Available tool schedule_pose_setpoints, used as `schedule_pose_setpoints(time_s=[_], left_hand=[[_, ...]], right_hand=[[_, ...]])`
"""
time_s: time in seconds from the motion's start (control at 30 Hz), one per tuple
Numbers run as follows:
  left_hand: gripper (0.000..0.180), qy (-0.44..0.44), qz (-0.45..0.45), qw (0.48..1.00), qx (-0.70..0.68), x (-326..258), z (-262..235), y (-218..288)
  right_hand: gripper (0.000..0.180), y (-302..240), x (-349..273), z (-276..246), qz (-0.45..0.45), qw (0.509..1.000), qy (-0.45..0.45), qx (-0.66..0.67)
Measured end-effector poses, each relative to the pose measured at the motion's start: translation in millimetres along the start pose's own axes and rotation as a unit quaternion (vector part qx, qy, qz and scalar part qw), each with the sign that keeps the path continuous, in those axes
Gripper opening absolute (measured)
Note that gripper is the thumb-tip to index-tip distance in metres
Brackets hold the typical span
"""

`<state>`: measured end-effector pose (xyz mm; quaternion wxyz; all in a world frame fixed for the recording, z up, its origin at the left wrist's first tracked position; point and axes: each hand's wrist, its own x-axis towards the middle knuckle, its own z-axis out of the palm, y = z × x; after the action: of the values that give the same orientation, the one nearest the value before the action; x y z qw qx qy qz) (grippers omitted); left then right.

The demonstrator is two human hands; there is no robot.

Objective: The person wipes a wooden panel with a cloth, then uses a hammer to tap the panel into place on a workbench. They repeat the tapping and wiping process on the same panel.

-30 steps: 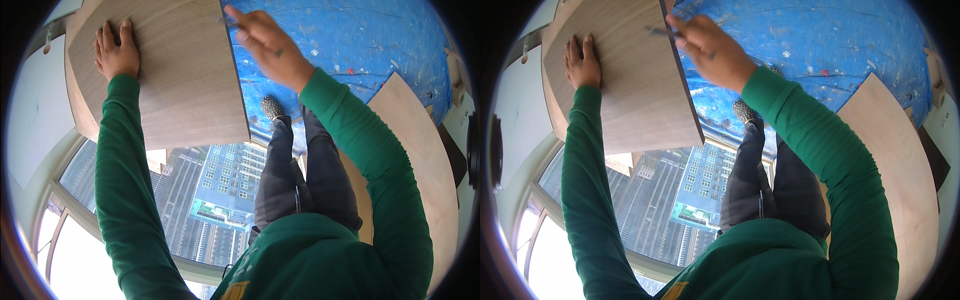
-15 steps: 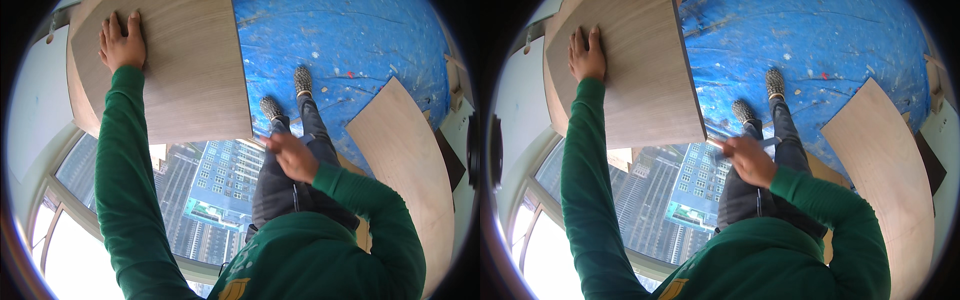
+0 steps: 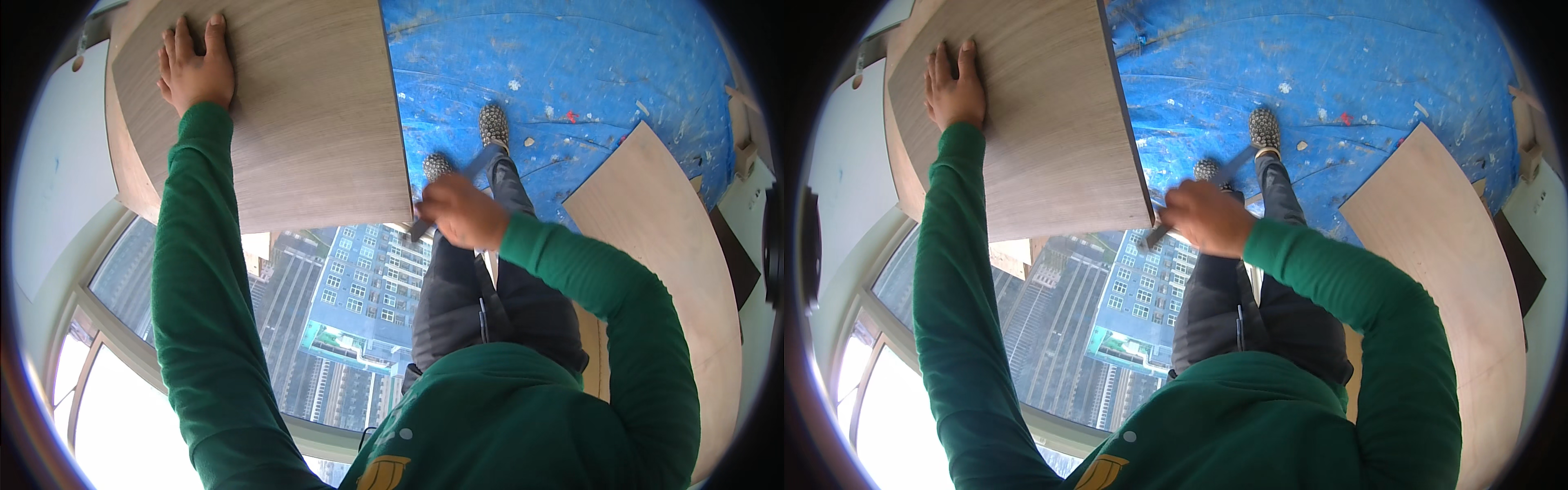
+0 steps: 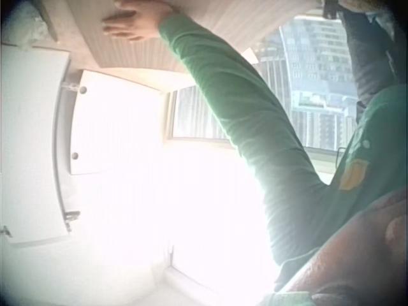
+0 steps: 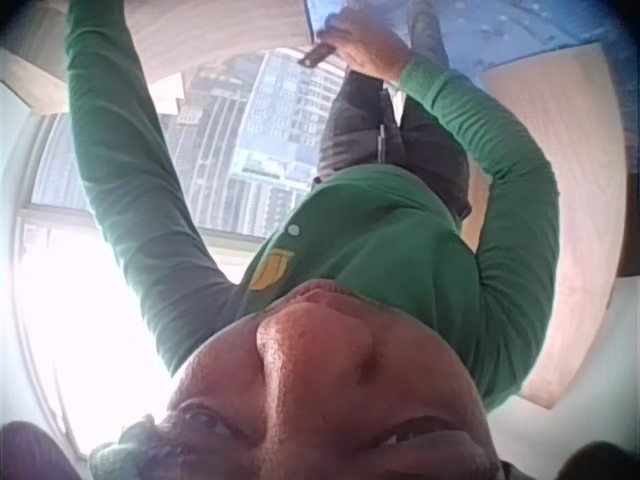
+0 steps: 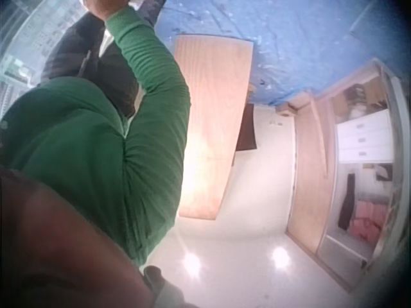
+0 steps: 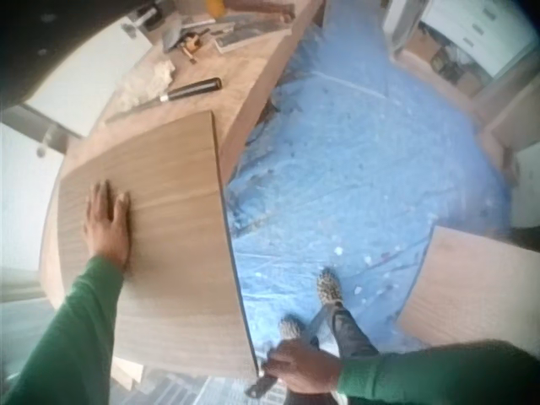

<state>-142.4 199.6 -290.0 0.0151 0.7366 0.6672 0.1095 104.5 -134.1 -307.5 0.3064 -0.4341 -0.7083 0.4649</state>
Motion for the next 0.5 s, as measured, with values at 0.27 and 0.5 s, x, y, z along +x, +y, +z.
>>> schedule_pose_setpoints(time_s=[0.27,0.5], left_hand=[[0.088,0.002,0.008,1.000,-0.023,-0.8,-2.0,0.9],[0.088,0.000,0.005,1.000,-0.016,0.3,-0.6,-1.6]], right_hand=[[0.014,49.5,58.5,-41.2,0.139,0.979,0.141,0.042],[0.020,26.5,36.6,-15.6,0.118,0.992,-0.007,0.050]])
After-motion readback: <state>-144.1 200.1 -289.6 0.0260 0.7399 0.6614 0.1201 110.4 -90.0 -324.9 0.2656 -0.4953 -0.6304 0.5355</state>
